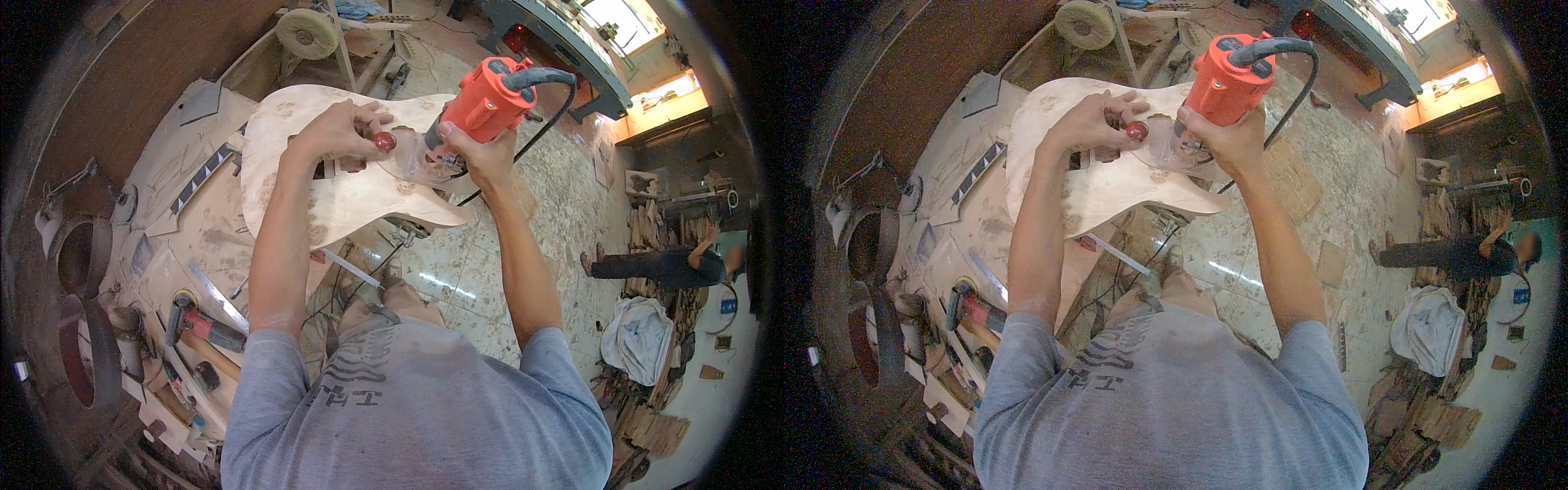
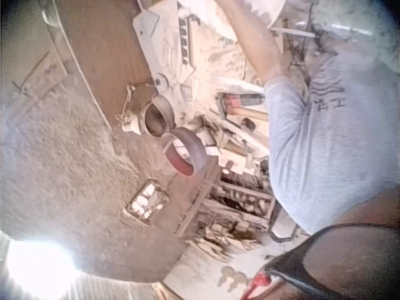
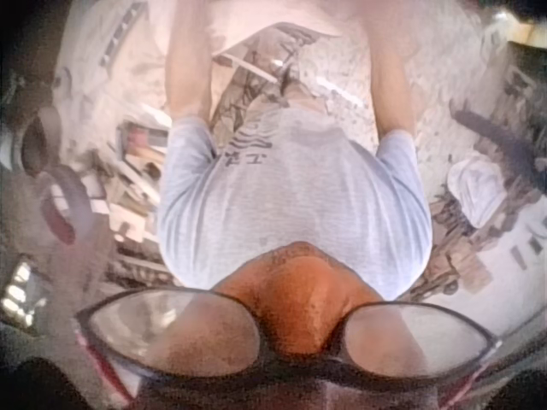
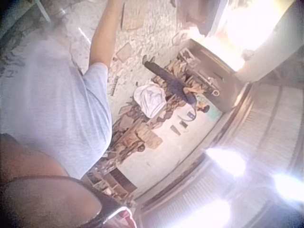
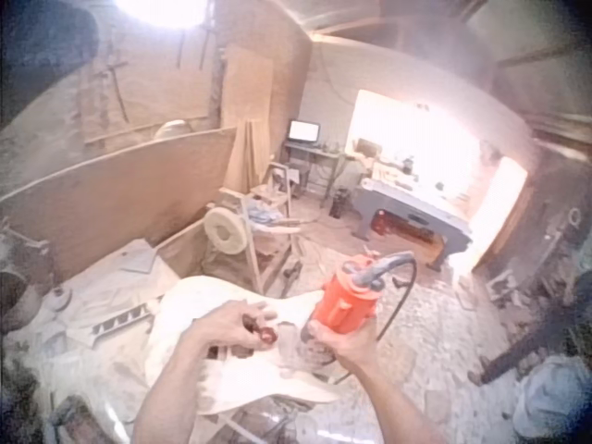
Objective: The person uses a handheld router on a wooden guitar body and then sands the interior cutouts with a sanding block.
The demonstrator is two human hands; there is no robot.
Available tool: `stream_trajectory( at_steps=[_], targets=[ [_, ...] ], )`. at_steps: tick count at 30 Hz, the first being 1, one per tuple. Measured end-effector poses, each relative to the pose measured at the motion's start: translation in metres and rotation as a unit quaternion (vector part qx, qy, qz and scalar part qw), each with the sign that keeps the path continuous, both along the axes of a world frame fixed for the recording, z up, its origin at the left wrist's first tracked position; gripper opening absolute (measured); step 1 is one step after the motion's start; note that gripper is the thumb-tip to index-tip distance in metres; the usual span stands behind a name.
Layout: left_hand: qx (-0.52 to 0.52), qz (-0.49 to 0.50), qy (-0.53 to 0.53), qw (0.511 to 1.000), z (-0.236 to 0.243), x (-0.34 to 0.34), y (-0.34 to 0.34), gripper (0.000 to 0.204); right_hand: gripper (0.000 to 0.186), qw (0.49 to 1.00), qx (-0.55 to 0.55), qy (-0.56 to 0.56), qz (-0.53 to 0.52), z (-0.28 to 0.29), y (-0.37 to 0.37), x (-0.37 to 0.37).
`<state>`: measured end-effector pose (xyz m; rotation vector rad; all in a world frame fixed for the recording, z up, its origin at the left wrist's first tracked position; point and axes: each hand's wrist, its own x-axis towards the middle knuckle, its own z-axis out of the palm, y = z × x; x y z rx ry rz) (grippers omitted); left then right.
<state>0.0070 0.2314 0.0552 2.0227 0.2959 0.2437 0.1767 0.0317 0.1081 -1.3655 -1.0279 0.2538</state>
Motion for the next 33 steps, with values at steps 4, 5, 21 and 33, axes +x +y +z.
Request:
stream_trajectory(
  at_steps=[4, 5, 21, 33],
  targets=[
    [0.023, -0.001, 0.005, 1.0, 0.0, 0.005, 0.001, 0.028, 0.051, 1.0, -0.024, -0.013, 0.007, 0.0, -0.004, 0.009],
    [0.018, -0.003, 0.001, 1.0, -0.002, 0.006, 0.001, 0.028, 0.052, 0.999, -0.032, -0.022, 0.008, 0.0, -0.005, 0.011],
    [0.023, 0.058, -0.074, 0.995, 0.003, 0.017, -0.005, 0.039, 0.059, 0.999, 0.034, -0.02, -0.011, 0.021, -0.013, 0.032],
    [0.21, -0.008, -0.405, 0.89, 0.265, 0.032, -0.162, 0.027, 0.051, 0.9, 0.168, -0.323, -0.242, 0.086, -0.088, 0.04]
  ],
)
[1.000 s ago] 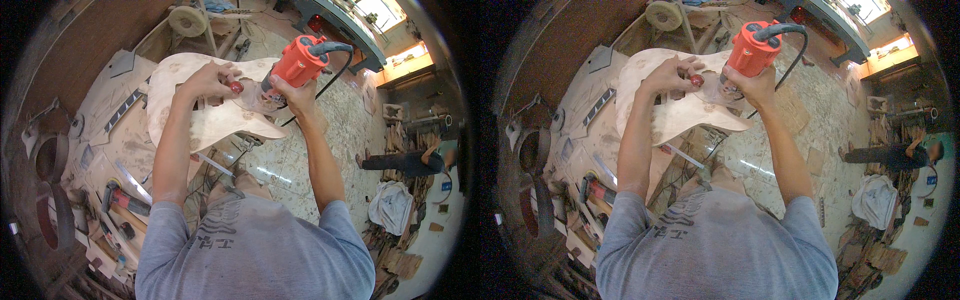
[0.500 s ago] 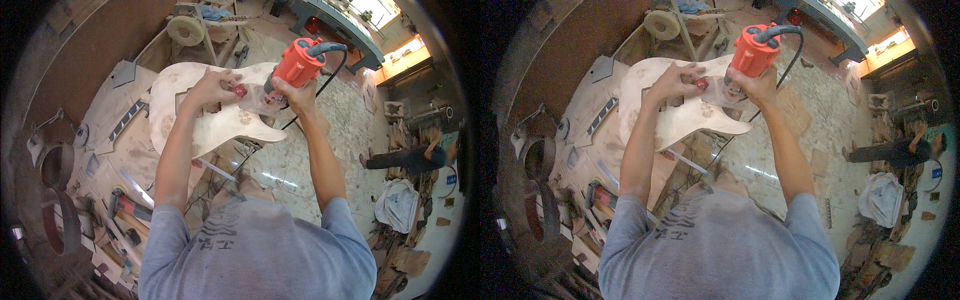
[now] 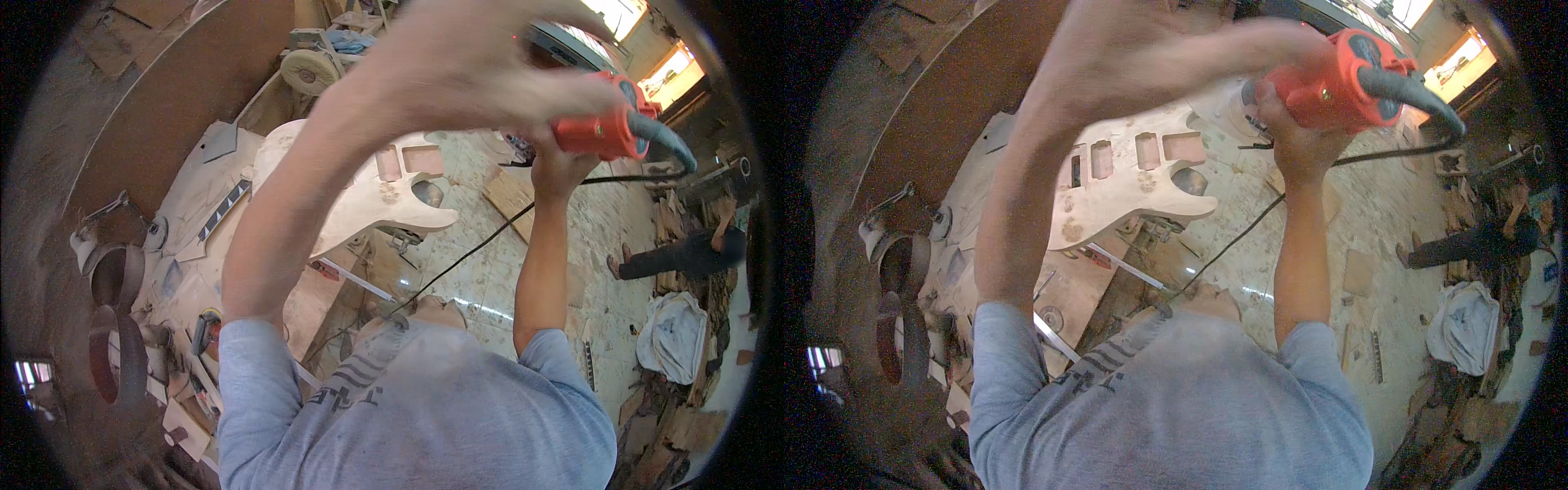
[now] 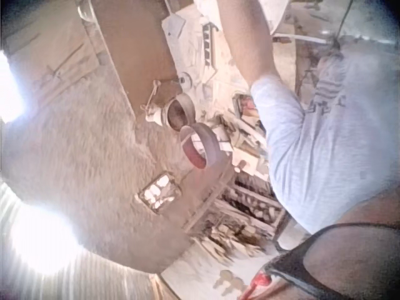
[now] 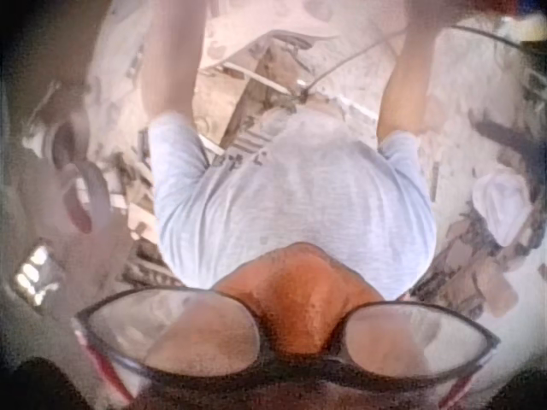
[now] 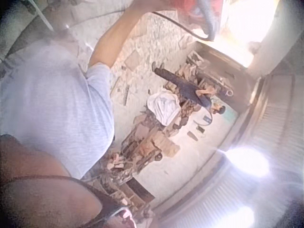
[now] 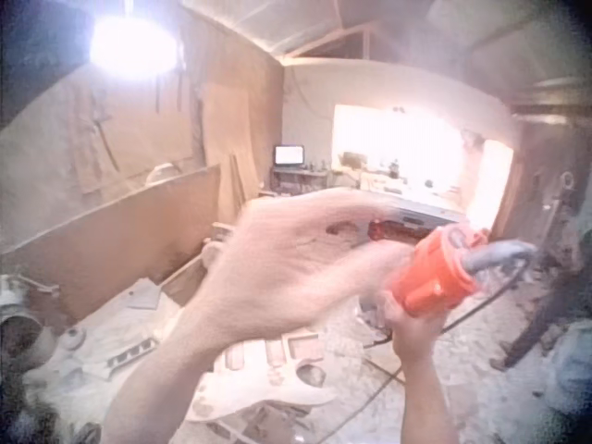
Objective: The person uses a handheld router on a wooden guitar body and then sands the interior cutouts with a sanding block.
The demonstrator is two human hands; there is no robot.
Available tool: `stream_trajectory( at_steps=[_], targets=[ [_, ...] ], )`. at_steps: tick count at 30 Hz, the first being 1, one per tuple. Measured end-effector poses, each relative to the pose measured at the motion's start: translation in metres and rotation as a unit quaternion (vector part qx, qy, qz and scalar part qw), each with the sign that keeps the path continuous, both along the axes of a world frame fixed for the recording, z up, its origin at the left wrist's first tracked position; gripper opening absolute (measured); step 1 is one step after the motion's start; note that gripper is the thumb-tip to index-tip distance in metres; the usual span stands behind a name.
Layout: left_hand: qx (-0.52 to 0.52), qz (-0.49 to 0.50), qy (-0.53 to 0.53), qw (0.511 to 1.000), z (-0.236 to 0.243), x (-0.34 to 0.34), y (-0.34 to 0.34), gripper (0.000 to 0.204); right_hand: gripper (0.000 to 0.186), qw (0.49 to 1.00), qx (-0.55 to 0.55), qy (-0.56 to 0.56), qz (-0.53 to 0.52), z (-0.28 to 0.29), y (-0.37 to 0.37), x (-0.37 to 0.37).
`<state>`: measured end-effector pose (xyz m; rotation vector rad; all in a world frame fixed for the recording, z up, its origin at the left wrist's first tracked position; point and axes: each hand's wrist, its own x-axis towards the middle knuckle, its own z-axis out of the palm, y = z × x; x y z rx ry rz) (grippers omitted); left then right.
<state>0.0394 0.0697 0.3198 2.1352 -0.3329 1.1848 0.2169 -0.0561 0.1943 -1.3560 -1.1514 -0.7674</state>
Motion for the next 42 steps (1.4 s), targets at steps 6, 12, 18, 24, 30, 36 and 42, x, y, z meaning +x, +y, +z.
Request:
stream_trajectory(
  at_steps=[6, 12, 18, 24, 30, 36, 42],
  targets=[
    [0.267, 0.006, 0.095, 0.959, 0.003, 0.082, -0.078, 0.041, 0.079, 0.993, 0.063, 0.002, -0.096, -0.052, -0.028, 0.065],
    [0.313, 0.016, 0.198, 0.929, -0.006, 0.112, -0.111, 0.036, 0.089, 0.992, 0.105, 0.074, 0.005, -0.094, -0.058, 0.114],
    [0.31, 0.042, 0.24, 0.919, 0.001, 0.119, -0.14, 0.03, 0.077, 0.992, 0.002, 0.1, 0.08, -0.086, -0.096, 0.109],
    [0.292, 0.072, 0.24, 0.923, 0.017, 0.095, -0.167, 0.024, 0.056, 0.888, 0.033, 0.319, 0.328, -0.057, -0.12, 0.053],
    [0.269, 0.132, 0.225, 0.927, 0.048, 0.025, -0.198, 0.019, 0.044, 0.9, -0.046, 0.228, 0.37, -0.054, -0.116, -0.013],
    [0.215, 0.218, 0.25, 0.919, 0.066, -0.054, -0.211, 0.015, 0.061, 0.796, -0.066, 0.259, 0.543, -0.054, -0.099, -0.104],
    [0.034, 0.414, 0.379, 0.827, 0.064, -0.16, -0.234, 0.022, 0.062, 0.707, -0.174, 0.218, 0.65, -0.038, -0.105, -0.208]
  ],
)
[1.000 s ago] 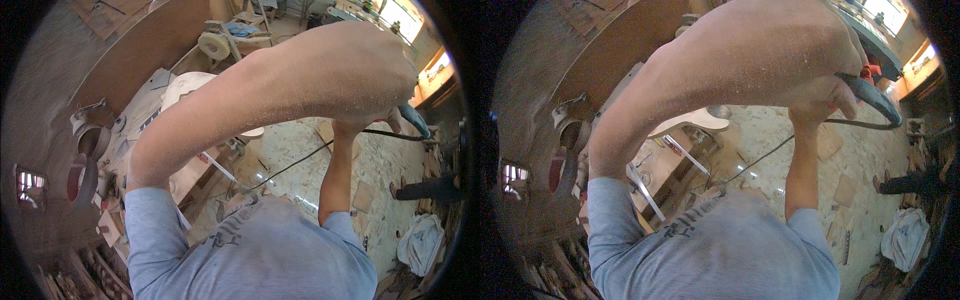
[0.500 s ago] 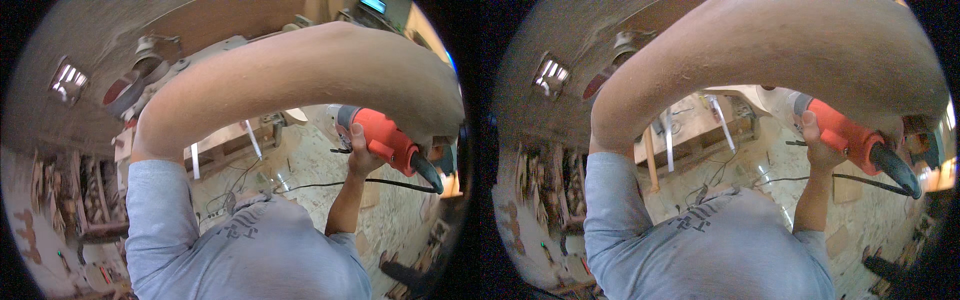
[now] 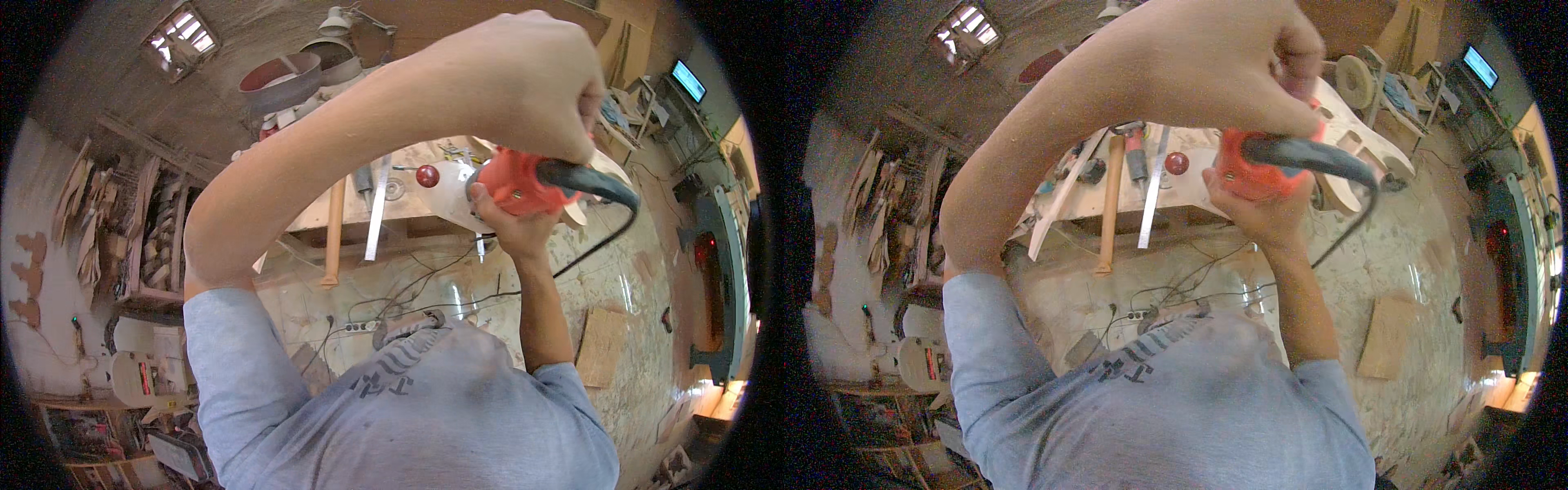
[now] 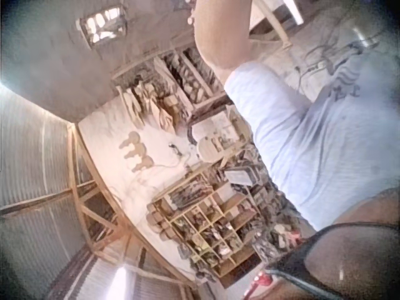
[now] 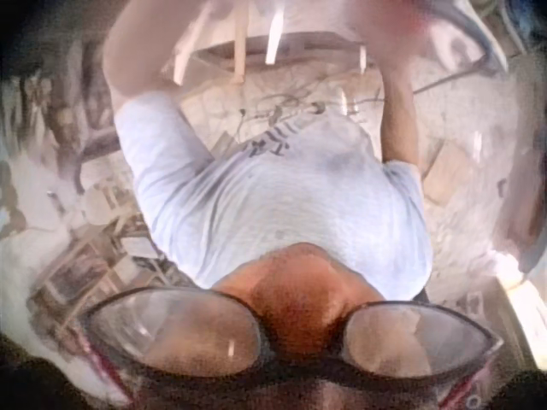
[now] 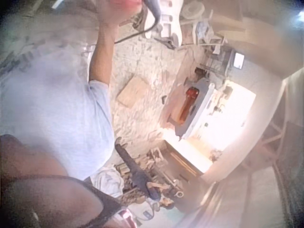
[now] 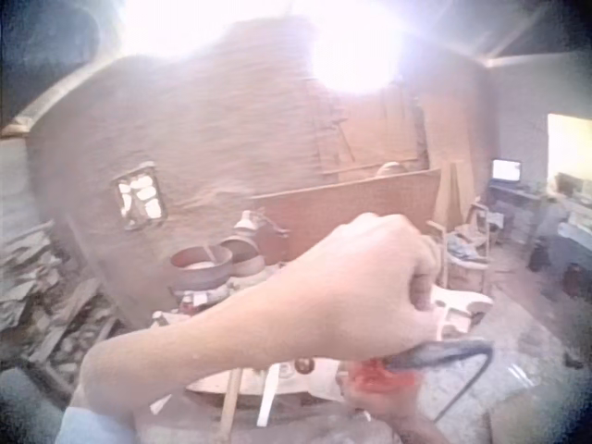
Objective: The person uses a handheld router on a wooden guitar body and then sands the interior cutouts with a sanding block.
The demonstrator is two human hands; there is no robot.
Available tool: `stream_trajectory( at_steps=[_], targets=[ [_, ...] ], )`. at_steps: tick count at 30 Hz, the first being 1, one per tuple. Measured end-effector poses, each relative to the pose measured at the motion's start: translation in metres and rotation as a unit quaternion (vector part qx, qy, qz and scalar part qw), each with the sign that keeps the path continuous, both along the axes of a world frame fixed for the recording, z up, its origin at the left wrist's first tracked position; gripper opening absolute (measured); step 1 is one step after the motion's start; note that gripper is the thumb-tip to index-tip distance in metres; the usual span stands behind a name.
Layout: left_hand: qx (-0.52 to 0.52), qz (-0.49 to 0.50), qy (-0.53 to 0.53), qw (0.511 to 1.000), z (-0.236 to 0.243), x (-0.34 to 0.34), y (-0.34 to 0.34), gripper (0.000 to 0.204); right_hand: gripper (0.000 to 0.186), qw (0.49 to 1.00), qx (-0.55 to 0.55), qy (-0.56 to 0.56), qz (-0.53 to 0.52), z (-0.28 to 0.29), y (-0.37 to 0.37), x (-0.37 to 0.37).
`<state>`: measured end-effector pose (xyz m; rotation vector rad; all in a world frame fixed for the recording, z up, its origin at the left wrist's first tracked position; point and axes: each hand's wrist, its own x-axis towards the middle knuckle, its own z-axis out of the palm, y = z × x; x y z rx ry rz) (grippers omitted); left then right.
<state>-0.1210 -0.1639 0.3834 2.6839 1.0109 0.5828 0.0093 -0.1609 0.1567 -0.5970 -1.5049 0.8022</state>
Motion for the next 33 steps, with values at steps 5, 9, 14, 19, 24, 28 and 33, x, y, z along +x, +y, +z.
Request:
stream_trajectory(
  at_steps=[5, 9, 14, 19, 24, 28, 33],
  targets=[
    [-0.035, 0.143, 0.05, 0.988, -0.021, -0.072, -0.009, 0.023, 0.047, 0.992, 0.045, -0.114, -0.022, -0.016, 0.013, -0.061],
    [-0.079, 0.248, 0.001, 0.966, -0.058, -0.129, -0.01, 0.02, 0.056, 0.99, 0.02, 0.02, 0.136, -0.025, 0.009, -0.12],
    [-0.13, 0.298, -0.113, 0.939, -0.092, -0.178, 0.002, 0.008, 0.068, 0.989, 0.063, -0.017, 0.129, -0.048, 0.026, -0.171],
    [0.036, 0.396, -0.196, 0.896, -0.106, -0.227, 0.02, 0.014, 0.058, 0.986, -0.093, -0.031, 0.138, -0.089, 0.065, -0.207],
    [-0.012, 0.325, -0.339, 0.883, -0.083, -0.237, -0.017, 0.023, 0.041, 0.917, -0.367, 0.007, 0.157, -0.166, 0.177, -0.226],
    [-0.183, 0.042, -0.4, 0.897, -0.097, -0.18, -0.014, 0.05, 0.046, 0.854, -0.511, 0.055, 0.073, -0.271, 0.295, -0.248],
    [-0.27, -0.199, -0.707, 0.623, -0.146, -0.086, 0.051, 0.053, 0.044, 0.776, -0.625, 0.077, 0.037, -0.326, 0.359, -0.247]
  ],
)
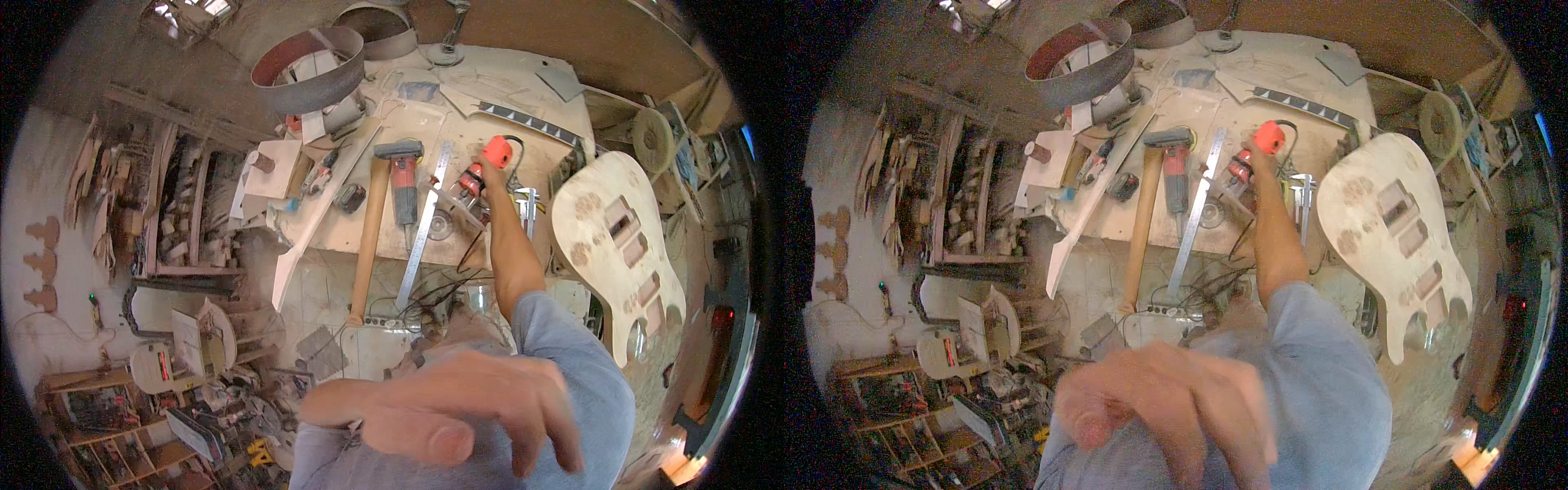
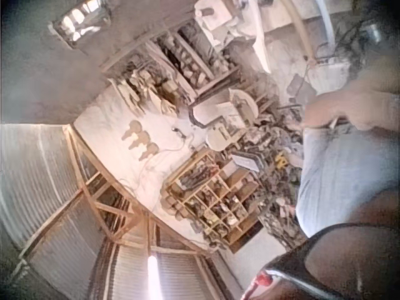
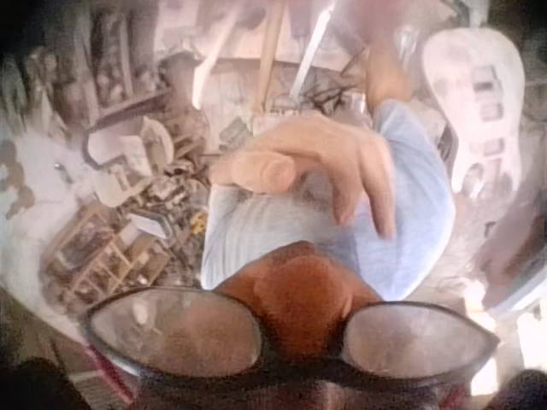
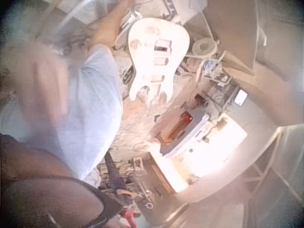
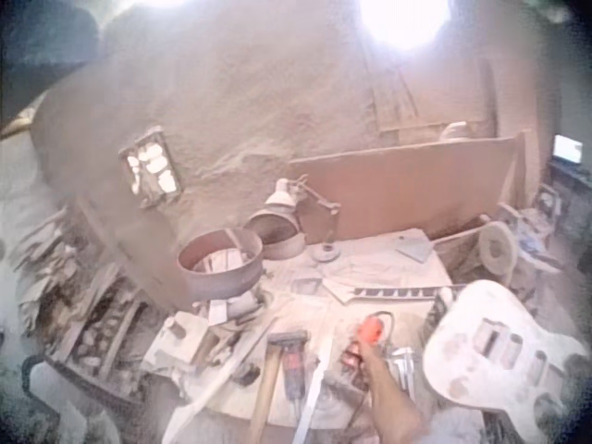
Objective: The person uses a handheld router on a wooden guitar body and then sands the interior cutouts with a sanding block.
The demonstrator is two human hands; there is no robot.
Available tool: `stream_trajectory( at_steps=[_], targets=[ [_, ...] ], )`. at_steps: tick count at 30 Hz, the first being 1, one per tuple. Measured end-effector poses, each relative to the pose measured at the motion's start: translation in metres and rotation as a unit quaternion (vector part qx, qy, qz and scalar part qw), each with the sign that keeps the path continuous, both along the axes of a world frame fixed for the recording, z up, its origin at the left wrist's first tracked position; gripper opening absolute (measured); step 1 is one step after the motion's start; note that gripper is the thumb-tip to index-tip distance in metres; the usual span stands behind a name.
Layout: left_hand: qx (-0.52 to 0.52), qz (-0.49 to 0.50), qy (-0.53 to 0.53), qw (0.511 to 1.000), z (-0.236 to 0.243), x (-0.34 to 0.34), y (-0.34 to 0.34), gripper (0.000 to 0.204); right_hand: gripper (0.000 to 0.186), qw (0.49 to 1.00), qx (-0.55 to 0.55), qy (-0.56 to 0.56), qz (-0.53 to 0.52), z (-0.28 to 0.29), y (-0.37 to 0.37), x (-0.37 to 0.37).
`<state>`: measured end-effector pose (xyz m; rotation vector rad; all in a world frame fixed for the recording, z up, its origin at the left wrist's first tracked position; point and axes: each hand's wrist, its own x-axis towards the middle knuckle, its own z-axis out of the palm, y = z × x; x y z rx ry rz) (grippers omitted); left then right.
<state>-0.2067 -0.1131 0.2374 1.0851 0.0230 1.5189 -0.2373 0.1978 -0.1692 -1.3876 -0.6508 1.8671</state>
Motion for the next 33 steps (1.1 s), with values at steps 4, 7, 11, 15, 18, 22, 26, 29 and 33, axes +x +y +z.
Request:
stream_trajectory(
  at_steps=[4, 7, 11, 15, 18, 22, 26, 29, 33],
  targets=[
    [0.091, 0.03, -0.322, 0.942, -0.021, 0.071, 0.033, 0.059, 0.054, 0.994, -0.027, 0.033, -0.096, -0.067, 0.034, 0.004],
    [0.064, -0.006, -0.319, 0.945, -0.026, 0.07, 0.041, 0.068, 0.065, 0.988, -0.056, 0.041, -0.139, -0.127, 0.072, 0.024],
    [-0.044, -0.008, -0.247, 0.968, -0.033, 0.054, 0.034, 0.039, 0.071, 0.992, -0.025, -0.127, 0.012, -0.05, 0.005, 0.021],
    [-0.128, -0.078, -0.189, 0.97, -0.056, 0.005, 0.021, 0.058, 0.049, 0.896, 0.263, -0.342, 0.103, -0.007, -0.077, 0.088],
    [-0.202, 0.028, -0.144, 0.968, -0.09, -0.035, 0.014, 0.053, 0.05, 0.82, 0.252, -0.508, 0.08, 0.003, -0.128, 0.141],
    [-0.377, 0.169, -0.136, 0.9, -0.132, -0.065, -0.027, 0.049, 0.063, 0.703, 0.326, -0.623, 0.106, -0.059, -0.15, 0.18],
    [-0.46, 0.192, -0.151, 0.854, -0.158, -0.064, -0.071, 0.05, 0.059, 0.694, 0.292, -0.634, 0.175, -0.077, -0.129, 0.185],
    [-0.411, 0.172, -0.113, 0.888, -0.175, -0.058, -0.104, 0.049, 0.05, 0.765, 0.243, -0.543, 0.247, -0.053, -0.127, 0.174],
    [-0.348, 0.144, -0.012, 0.926, -0.18, -0.045, -0.09, 0.039, 0.055, 0.733, 0.211, -0.587, 0.272, -0.108, -0.133, 0.203]
  ],
)
